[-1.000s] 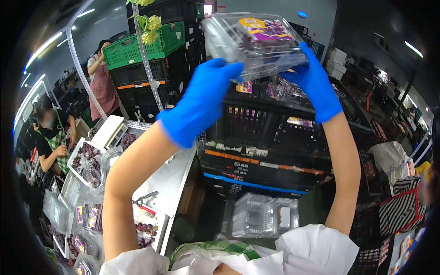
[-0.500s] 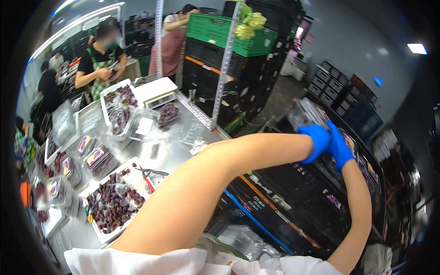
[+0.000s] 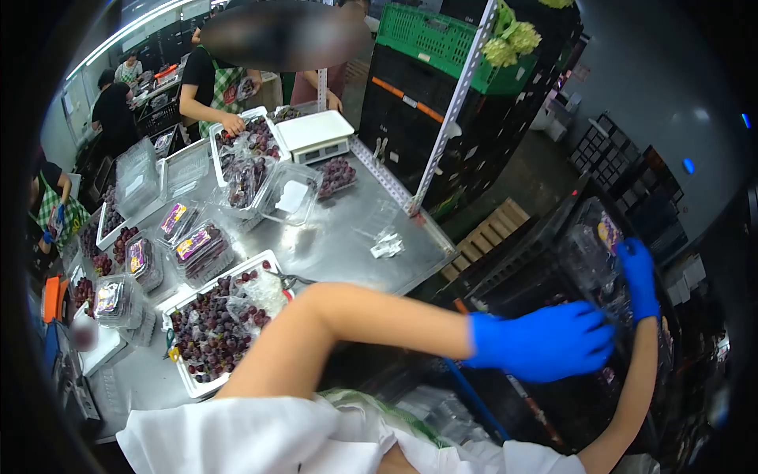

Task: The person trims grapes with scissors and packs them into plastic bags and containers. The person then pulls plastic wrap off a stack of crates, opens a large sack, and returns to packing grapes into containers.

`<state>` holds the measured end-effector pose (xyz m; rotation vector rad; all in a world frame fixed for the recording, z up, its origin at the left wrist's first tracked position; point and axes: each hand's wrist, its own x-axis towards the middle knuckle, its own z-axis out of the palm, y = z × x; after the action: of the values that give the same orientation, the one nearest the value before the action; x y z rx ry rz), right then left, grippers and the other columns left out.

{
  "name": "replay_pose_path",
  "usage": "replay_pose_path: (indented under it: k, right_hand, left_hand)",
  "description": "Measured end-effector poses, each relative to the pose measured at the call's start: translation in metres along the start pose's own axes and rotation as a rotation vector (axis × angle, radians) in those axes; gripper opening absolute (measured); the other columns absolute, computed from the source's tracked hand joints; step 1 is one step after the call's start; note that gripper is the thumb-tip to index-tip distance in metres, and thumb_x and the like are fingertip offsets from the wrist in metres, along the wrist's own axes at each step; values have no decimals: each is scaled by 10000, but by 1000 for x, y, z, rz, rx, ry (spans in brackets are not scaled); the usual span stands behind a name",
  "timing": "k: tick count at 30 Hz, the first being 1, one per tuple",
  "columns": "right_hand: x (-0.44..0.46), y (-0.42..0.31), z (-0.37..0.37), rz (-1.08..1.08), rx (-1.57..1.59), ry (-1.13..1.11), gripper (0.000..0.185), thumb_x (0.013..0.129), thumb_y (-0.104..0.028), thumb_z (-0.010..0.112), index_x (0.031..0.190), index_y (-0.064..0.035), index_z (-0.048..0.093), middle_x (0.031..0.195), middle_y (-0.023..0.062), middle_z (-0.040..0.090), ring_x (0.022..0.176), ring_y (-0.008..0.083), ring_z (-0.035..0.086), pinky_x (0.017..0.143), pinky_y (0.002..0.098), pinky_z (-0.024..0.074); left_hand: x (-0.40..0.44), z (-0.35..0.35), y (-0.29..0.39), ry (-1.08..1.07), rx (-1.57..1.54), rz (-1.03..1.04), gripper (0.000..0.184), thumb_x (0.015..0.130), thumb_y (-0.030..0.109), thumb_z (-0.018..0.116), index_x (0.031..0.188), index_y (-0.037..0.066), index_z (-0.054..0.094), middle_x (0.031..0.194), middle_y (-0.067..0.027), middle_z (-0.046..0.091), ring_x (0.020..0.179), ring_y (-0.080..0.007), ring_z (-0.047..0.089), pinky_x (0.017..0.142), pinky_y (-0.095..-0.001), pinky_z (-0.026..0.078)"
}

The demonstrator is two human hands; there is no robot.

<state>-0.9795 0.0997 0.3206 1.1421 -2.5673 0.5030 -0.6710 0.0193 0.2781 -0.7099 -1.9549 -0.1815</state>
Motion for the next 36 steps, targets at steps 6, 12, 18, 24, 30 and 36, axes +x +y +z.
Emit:
replay_pose_path:
  k: [6, 12, 18, 24, 30, 36]
  right_hand:
    - [-24, -62, -6, -127, 347, 370, 299, 792, -202, 533, 1058, -69, 513, 997, 116, 545, 894, 188, 528, 760, 281, 418]
    - [-41, -269, 33, -267, 291, 275, 358, 779, -231, 517, 1093, -59, 488, 1055, 151, 522, 946, 253, 522, 791, 322, 414]
    - [57, -356, 103, -226, 162, 135, 341, 758, -295, 449, 1002, -65, 515, 983, 176, 537, 928, 336, 498, 776, 375, 405]
    - [108, -354, 166, 31, 161, 168, 301, 739, -266, 425, 948, -87, 547, 980, 180, 537, 918, 349, 499, 752, 394, 412]
    - [185, -292, 243, 222, 199, 222, 286, 723, -226, 434, 903, -46, 566, 933, 215, 547, 872, 356, 522, 710, 406, 429]
    - [276, -185, 395, -294, -703, 171, 217, 742, -144, 430, 764, 0, 590, 823, 222, 570, 753, 351, 553, 646, 371, 454]
  left_hand:
    - [-225, -84, 36, -565, -197, -513, 417, 717, 150, 510, 1098, 7, 417, 1010, -172, 460, 862, -297, 499, 728, -354, 417]
    - [-325, -128, 42, -630, -126, -850, 422, 714, 167, 529, 1091, 16, 415, 1015, -157, 450, 804, -295, 505, 681, -363, 427]
    - [-364, -133, 41, -720, -188, -942, 435, 712, 191, 548, 1094, 29, 418, 1016, -166, 445, 798, -297, 519, 650, -366, 442]
    - [-382, -144, 37, -657, -213, -1076, 409, 732, 209, 519, 1090, 29, 437, 984, -160, 465, 775, -297, 524, 636, -371, 444]
    - [-396, -123, 14, -606, -284, -1206, 372, 755, 226, 497, 1083, 56, 450, 995, -138, 468, 789, -292, 522, 662, -379, 439]
    - [-399, -92, -36, -663, -257, -1290, 398, 751, 232, 492, 1102, 52, 441, 1069, -139, 446, 872, -294, 498, 729, -376, 423]
